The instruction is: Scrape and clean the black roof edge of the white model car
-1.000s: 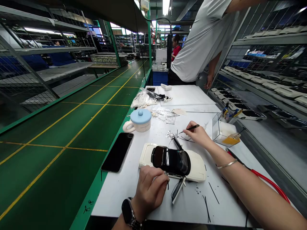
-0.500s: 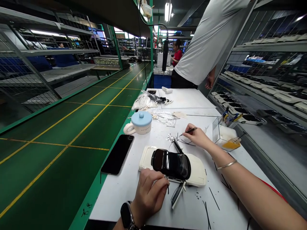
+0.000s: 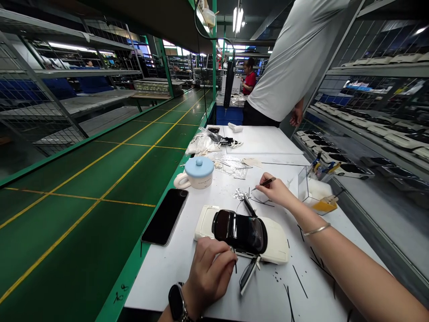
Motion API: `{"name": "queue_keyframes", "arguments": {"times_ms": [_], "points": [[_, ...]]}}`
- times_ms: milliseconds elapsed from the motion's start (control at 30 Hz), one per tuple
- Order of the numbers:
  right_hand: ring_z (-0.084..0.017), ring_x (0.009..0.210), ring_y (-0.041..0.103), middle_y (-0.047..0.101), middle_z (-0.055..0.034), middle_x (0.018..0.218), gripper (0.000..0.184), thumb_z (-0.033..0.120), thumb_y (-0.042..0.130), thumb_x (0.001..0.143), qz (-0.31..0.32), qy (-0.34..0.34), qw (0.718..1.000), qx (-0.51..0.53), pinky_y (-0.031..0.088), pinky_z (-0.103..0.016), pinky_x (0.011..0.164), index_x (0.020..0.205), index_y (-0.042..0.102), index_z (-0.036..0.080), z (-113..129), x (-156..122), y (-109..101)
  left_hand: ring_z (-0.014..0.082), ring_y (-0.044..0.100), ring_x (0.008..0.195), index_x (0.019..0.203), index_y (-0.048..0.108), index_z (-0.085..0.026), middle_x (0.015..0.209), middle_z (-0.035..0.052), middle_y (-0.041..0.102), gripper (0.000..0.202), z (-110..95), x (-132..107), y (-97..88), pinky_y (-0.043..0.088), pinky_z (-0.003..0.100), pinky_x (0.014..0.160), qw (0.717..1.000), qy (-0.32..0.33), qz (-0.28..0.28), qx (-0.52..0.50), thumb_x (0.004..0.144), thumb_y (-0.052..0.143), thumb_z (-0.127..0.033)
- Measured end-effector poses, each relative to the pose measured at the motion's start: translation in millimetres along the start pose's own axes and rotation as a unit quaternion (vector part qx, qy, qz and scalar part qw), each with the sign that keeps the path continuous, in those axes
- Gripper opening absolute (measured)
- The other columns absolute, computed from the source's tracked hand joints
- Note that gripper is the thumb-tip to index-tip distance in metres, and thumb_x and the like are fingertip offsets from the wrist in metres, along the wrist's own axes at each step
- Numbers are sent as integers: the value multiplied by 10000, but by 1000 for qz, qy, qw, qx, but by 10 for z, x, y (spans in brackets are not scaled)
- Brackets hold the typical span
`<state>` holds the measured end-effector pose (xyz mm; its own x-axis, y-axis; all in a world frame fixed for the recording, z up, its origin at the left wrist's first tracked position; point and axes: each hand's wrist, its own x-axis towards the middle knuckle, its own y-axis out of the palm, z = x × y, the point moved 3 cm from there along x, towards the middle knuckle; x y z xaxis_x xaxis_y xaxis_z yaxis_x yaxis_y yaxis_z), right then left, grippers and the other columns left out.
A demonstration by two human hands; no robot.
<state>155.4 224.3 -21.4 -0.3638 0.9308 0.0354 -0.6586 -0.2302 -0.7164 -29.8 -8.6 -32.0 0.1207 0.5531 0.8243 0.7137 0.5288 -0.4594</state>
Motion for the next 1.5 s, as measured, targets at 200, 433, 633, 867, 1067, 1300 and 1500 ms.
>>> {"name": "queue_keyframes", "arguments": {"times_ms": [200, 433, 633, 867, 1067, 1300, 1500], "points": [[-108, 555, 441, 502, 45, 586, 240, 407, 581, 722, 9, -5, 1000, 7, 334, -253, 549, 713, 436, 216, 14, 8, 1, 179, 478, 817, 892, 602, -101, 870, 81, 562, 211, 4, -1, 3, 429, 346, 697, 1000, 3, 5, -8, 768, 515, 45], [-109, 550, 437, 488, 52, 559, 196, 319, 595, 715, 10, 1, 1000, 7, 325, -255, 563, 674, 436, 210, 56, 64, 23, 178, 478, 822, 900, 602, -103, 876, 79, 560, 211, 16, -17, 2, 430, 348, 707, 1000, -1, 6, -8, 771, 520, 42], [-82, 577, 459, 484, 55, 615, 197, 318, 605, 799, -28, 11, 999, 24, 387, -236, 609, 742, 492, 168, 11, 67, 32, 181, 478, 813, 898, 603, -106, 874, 82, 553, 221, 16, 1, 6, 432, 350, 702, 1000, 2, 4, -10, 772, 508, 49], [-146, 574, 510, 552, -9, 584, 178, 278, 582, 769, -91, -11, 993, 71, 404, -304, 588, 670, 437, 245, 54, -97, -21, 177, 502, 866, 922, 610, -110, 926, 82, 537, 224, 86, -44, 0, 438, 330, 735, 1000, 25, -2, -3, 798, 515, 51], [-164, 539, 534, 572, -33, 563, 236, 348, 597, 764, -147, -14, 977, 152, 408, -326, 548, 639, 419, 256, 99, -365, -95, 170, 519, 864, 935, 609, -139, 921, 75, 544, 221, 132, -22, 6, 464, 304, 731, 1000, 20, 6, 5, 807, 529, 24], [-112, 473, 507, 554, 36, 525, 337, 408, 682, 708, -214, -7, 928, 305, 409, -259, 489, 682, 399, 228, 69, -790, -138, 170, 540, 837, 878, 573, -185, 872, 50, 571, 125, 63, 145, 4, 481, 307, 718, 991, -107, 28, -71, 849, 531, -71], [-90, 489, 511, 573, 39, 546, 344, 329, 729, 687, -245, -1, 883, 401, 386, -211, 472, 695, 405, 212, 121, -1081, -162, 163, 542, 844, 870, 576, -181, 875, 41, 568, 109, 14, 151, 52, 472, 301, 734, 982, -148, 30, -116, 856, 534, -81]]}}
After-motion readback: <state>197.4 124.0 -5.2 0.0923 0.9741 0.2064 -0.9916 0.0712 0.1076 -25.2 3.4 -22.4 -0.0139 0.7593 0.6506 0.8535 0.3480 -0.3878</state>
